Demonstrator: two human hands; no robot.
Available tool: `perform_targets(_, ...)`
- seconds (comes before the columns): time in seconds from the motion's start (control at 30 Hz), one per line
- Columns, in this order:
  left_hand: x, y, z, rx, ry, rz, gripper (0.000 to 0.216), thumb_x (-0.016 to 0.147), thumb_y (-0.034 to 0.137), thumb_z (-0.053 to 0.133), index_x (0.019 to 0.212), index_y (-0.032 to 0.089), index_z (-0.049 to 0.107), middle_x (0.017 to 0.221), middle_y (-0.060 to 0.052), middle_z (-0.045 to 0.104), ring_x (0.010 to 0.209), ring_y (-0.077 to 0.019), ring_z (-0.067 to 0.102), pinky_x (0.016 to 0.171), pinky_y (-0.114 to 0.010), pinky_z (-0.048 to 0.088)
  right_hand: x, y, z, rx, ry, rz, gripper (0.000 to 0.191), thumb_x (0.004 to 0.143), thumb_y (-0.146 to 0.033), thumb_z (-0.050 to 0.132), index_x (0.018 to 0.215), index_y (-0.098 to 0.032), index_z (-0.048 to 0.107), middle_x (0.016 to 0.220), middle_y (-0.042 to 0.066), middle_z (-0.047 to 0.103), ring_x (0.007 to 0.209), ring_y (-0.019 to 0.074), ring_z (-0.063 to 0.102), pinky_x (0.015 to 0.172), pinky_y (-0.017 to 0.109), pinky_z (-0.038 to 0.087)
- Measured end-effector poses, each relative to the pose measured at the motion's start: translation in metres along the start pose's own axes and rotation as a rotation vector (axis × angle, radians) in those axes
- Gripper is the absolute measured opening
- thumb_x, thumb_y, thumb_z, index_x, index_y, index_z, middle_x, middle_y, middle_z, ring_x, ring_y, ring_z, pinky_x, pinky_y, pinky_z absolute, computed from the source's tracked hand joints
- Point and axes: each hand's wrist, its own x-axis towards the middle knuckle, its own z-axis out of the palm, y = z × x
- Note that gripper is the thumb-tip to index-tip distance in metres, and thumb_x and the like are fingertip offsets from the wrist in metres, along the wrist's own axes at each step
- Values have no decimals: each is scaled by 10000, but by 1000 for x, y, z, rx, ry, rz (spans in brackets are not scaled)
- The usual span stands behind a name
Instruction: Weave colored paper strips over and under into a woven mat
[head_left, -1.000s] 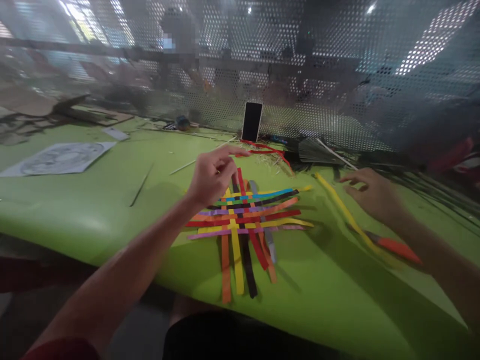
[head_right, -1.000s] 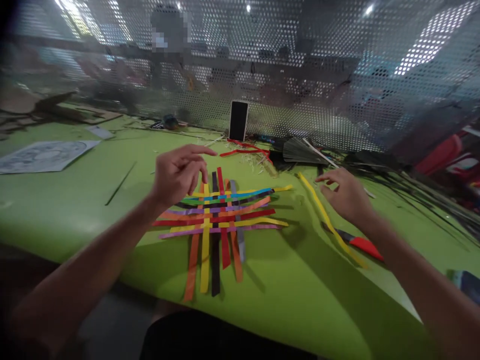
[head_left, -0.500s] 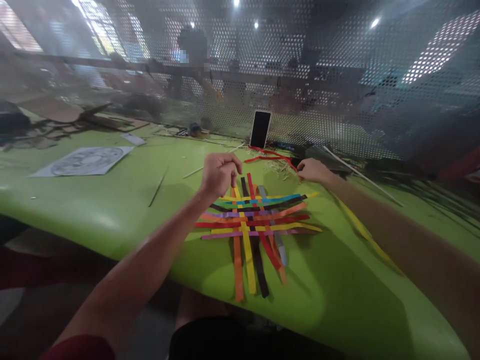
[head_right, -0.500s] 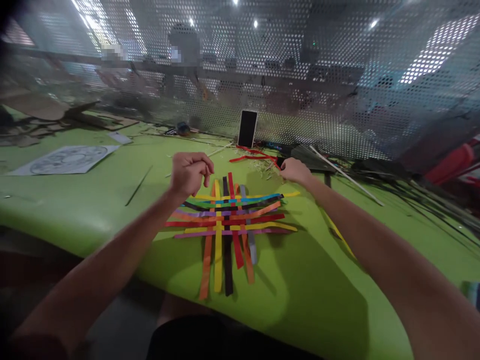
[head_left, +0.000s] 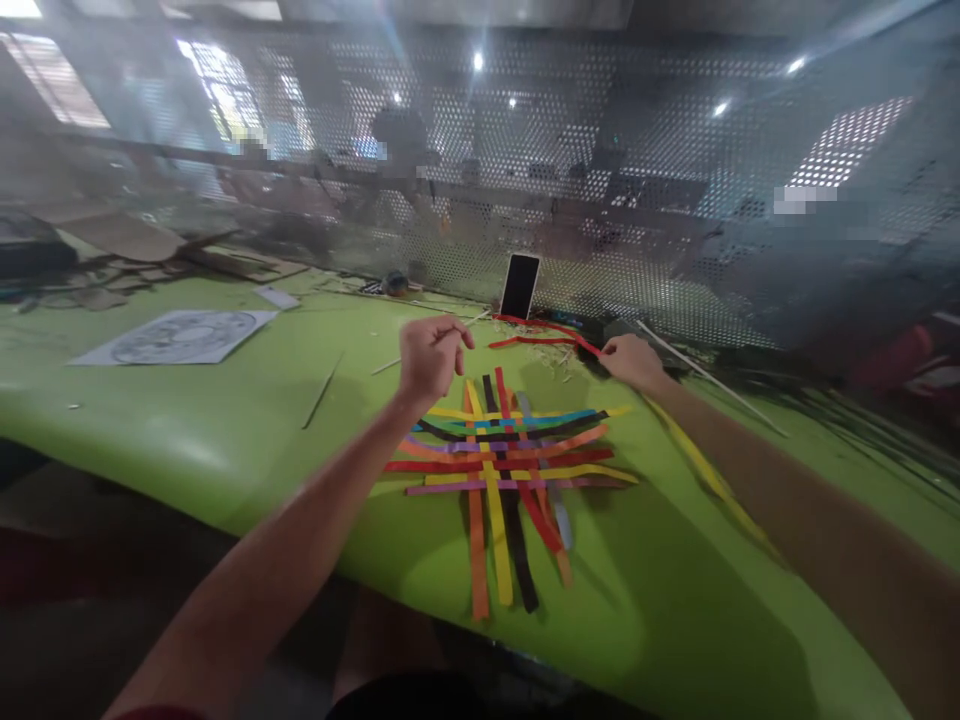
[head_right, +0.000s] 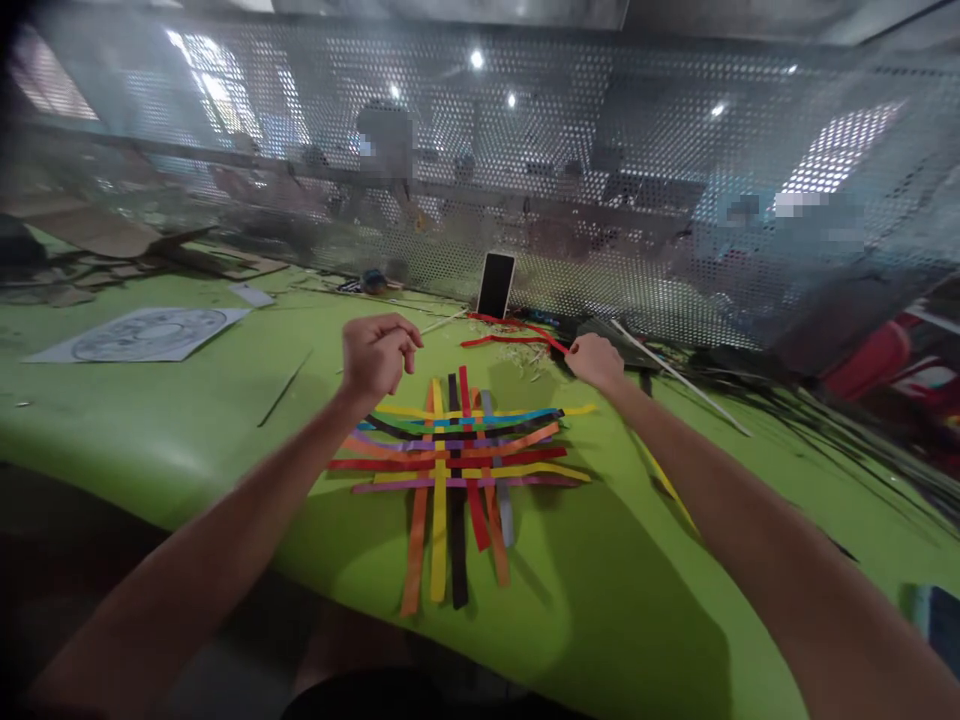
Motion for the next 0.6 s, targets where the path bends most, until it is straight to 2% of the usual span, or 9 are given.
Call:
perform_targets(0.07, -1, -1, 0, 17, -32, 15, 185, 717, 180, 496, 601, 178, 640, 362, 61, 485, 232, -70, 375, 301, -181, 226, -1, 1, -15, 113, 81, -10, 244, 977, -393, 676, 1020, -157, 718, 1078, 105, 726, 946, 234, 691, 824, 381, 582)
perform_targets(0.13, -1, 0, -2, 32, -74, 54, 186, 768, 177, 501, 647, 181, 642, 352, 75, 461, 247, -79, 403, 344, -190, 305, -8, 4, -32, 257, 145, -35, 251, 954, -394, 668, 832, -175, 691, 875, 105, 726, 760, 214, 669, 667, 338, 542)
perform_targets(0.2, 0, 1, -3, 91, -115, 128, 182, 827, 174, 502, 774, 180, 676, 390, 76, 498, 319, -105, 511, 443, -211, 430, -23, 9, -48, 411, 174, -71, 271, 937, -437, 651, 788, -211, 649, 784, 80, 700, 616, 176, 601, 542, 308, 472)
perform_targets(0.23, 0, 2, -3, 147, -127, 187, 179, 855, 178, 514, 870, 177, 692, 450, 63, 560, 409, -123, 596, 535, -230, 499, -33, 12, -54, 481, 176, -90, 279, 921, -467, 655, 787, -223, 636, 760, 65, 685, 574, 162, 568, 506, 298, 442)
perform_targets(0.3, -1, 3, -2, 290, -149, 349, 229, 899, 209, 559, 1090, 175, 682, 702, 3, 719, 725, -170, 732, 772, -293, 570, -57, 17, -63, 592, 166, -129, 318, 867, -524, 698, 761, -233, 625, 709, 39, 647, 532, 143, 520, 480, 291, 413)
perform_targets(0.37, -3, 2, 1, 399, -191, 506, 352, 934, 272, 608, 1273, 181, 617, 1059, -74, 751, 1058, -217, 699, 970, -372, 544, -82, 21, -66, 662, 144, -159, 360, 794, -563, 758, 731, -231, 633, 655, 20, 610, 505, 131, 484, 467, 290, 395)
perform_targets(0.43, -5, -1, 5, 436, -265, 593, 461, 970, 347, 622, 1399, 200, 540, 1315, -127, 645, 1255, -255, 593, 1065, -430, 504, -105, 24, -63, 731, 113, -180, 381, 737, -575, 806, 736, -224, 657, 619, 3, 588, 489, 122, 466, 457, 286, 374)
perform_targets(0.5, -8, -4, 8, 466, -339, 627, 514, 993, 412, 626, 1455, 227, 500, 1415, -145, 555, 1337, -277, 522, 1114, -464, 469, -123, 27, -57, 831, 66, -205, 380, 707, -560, 845, 782, -217, 698, 607, -8, 585, 489, 118, 460, 463, 286, 365)
perform_targets(0.6, -8, -8, 7, 541, -431, 669, 425, 1010, 453, 617, 1363, 218, 586, 1339, -129, 603, 1293, -288, 539, 1122, -485, 434, -139, 31, -49, 891, 13, -225, 375, 698, -552, 866, 817, -217, 744, 610, -6, 598, 504, 122, 465, 491, 301, 379)
